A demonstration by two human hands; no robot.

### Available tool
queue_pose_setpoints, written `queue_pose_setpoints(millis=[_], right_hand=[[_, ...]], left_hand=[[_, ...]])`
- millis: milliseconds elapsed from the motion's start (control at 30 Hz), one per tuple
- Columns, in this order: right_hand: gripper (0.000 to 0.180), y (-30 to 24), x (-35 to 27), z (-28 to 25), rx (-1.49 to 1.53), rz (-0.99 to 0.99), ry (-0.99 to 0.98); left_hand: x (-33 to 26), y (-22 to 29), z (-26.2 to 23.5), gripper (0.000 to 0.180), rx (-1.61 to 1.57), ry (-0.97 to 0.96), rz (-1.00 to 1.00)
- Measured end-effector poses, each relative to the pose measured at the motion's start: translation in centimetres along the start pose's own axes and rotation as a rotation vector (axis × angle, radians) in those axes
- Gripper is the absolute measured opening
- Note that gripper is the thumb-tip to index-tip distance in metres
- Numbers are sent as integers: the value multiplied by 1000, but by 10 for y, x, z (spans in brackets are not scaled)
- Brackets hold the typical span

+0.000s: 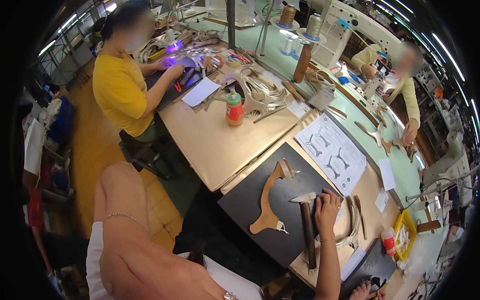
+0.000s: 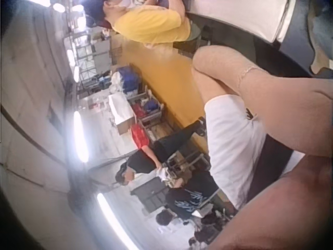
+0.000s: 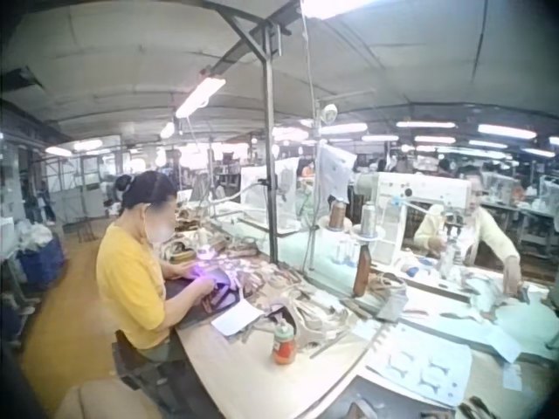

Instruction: The person assembles a shoe part by applying glue to a curved piece and attaching a smaller strip. They use a hammer to press the joint and smooth the edges, repeating the process on multiple units at a factory workstation.

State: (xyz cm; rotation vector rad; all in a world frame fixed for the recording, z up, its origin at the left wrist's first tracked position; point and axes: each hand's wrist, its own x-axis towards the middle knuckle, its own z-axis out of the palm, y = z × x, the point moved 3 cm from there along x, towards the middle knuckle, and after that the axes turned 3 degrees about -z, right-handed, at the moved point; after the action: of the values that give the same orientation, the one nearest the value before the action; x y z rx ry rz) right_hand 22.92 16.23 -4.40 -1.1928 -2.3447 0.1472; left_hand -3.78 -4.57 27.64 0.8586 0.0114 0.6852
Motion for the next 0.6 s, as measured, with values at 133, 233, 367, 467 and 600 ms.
queue_pose_setpoints(millis=[133, 233, 367, 467, 600], right_hand=[[10, 3, 0, 2, 12, 32, 21], [11, 5, 1, 3, 21, 72, 19], [10, 2, 0, 0, 22, 21, 38], [9, 2, 1, 1, 17, 30, 21], [8, 4, 0, 1, 26, 39, 34]], left_hand=[[-10, -3, 2, 60, 13, 40, 9], [-19, -6, 3, 61, 31, 65, 8], [-27, -9, -2, 61, 33, 83, 16], [-33, -9, -5, 62, 20, 70, 31], [-40, -11, -6, 62, 74, 79, 40]])
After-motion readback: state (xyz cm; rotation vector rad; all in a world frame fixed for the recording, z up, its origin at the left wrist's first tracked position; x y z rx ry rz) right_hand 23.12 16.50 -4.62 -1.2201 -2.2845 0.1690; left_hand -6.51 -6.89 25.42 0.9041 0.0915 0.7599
